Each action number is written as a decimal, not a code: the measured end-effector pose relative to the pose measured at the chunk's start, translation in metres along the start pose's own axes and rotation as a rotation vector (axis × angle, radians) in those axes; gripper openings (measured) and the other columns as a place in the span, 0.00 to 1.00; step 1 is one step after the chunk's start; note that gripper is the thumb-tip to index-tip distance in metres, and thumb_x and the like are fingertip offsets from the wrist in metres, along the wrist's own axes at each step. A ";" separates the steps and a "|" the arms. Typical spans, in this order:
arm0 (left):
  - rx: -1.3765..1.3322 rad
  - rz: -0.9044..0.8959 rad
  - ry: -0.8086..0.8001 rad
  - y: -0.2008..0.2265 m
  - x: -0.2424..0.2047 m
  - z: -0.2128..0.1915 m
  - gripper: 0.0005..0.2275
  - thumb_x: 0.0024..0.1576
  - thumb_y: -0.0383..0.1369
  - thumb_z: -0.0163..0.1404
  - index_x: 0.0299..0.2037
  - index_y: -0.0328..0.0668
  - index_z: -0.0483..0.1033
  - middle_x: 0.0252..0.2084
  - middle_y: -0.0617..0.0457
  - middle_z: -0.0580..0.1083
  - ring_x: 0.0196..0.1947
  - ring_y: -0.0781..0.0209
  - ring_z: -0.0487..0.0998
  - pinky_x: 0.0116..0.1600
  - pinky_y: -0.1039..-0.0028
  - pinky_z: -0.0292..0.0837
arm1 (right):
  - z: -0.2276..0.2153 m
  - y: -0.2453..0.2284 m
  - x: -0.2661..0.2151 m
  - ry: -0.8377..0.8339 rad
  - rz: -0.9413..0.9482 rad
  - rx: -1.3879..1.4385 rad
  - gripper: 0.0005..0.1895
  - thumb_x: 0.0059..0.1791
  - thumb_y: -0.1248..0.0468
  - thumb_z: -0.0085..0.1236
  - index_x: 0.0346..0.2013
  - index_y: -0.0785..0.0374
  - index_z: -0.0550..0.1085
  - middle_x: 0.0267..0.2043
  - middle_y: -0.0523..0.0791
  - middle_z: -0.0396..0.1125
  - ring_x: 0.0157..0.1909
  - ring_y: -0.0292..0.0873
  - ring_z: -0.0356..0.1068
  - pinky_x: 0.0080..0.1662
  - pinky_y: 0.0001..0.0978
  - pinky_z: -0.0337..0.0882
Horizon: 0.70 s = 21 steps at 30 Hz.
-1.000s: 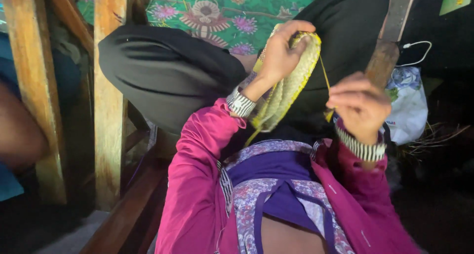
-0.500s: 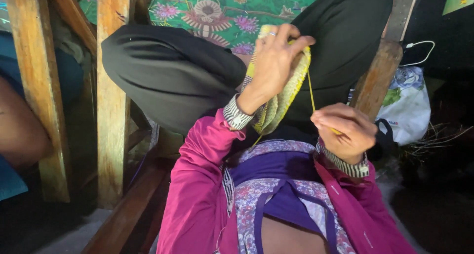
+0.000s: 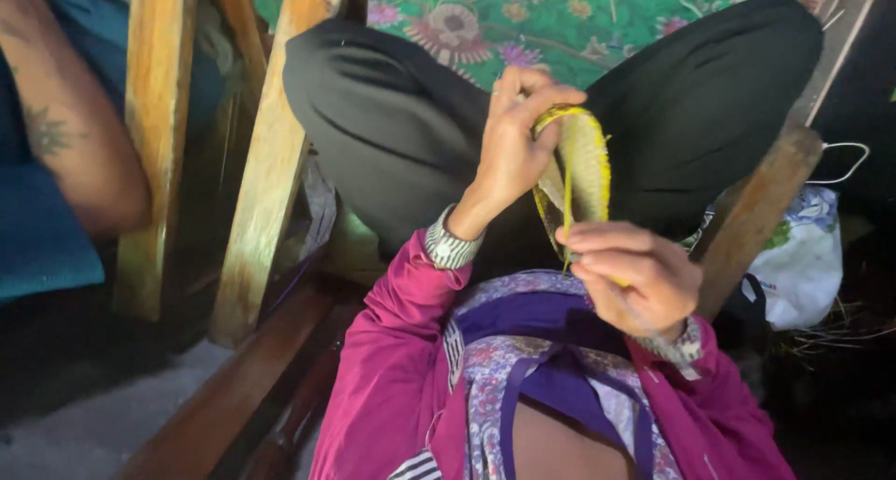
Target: Reinforcing the edges of a woven pouch or bag using a needle and thread.
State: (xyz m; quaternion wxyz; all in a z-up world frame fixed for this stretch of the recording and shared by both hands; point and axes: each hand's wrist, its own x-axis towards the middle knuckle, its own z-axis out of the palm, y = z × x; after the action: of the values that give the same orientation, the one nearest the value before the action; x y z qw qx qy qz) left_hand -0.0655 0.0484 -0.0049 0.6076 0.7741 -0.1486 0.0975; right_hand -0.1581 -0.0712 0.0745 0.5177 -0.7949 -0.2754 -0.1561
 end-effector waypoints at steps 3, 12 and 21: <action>-0.159 0.050 -0.099 -0.005 -0.001 -0.002 0.14 0.40 0.18 0.50 0.36 0.44 0.71 0.37 0.55 0.60 0.45 0.59 0.61 0.51 0.71 0.56 | -0.015 0.010 0.008 -0.048 0.140 0.062 0.05 0.36 0.80 0.45 0.21 0.69 0.64 0.38 0.51 0.63 0.39 0.46 0.68 0.36 0.25 0.69; -0.041 0.067 -0.047 0.005 -0.003 -0.002 0.09 0.40 0.22 0.53 0.30 0.43 0.72 0.32 0.56 0.60 0.35 0.61 0.60 0.43 0.75 0.57 | -0.036 0.055 0.051 0.307 0.113 0.341 0.10 0.50 0.66 0.44 0.39 0.65 0.53 0.39 0.49 0.57 0.40 0.45 0.64 0.45 0.31 0.69; -0.038 0.081 -0.081 0.003 -0.006 -0.016 0.09 0.39 0.21 0.53 0.30 0.40 0.71 0.32 0.56 0.58 0.33 0.62 0.58 0.42 0.76 0.55 | -0.048 0.100 0.013 0.565 0.370 0.572 0.07 0.51 0.69 0.44 0.39 0.61 0.56 0.42 0.47 0.60 0.47 0.44 0.66 0.49 0.25 0.70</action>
State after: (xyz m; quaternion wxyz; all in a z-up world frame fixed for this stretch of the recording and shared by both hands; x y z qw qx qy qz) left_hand -0.0721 0.0641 0.0001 0.6111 0.7591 -0.2063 0.0879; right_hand -0.0866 -0.1422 0.0276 0.7909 -0.5818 -0.0085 -0.1895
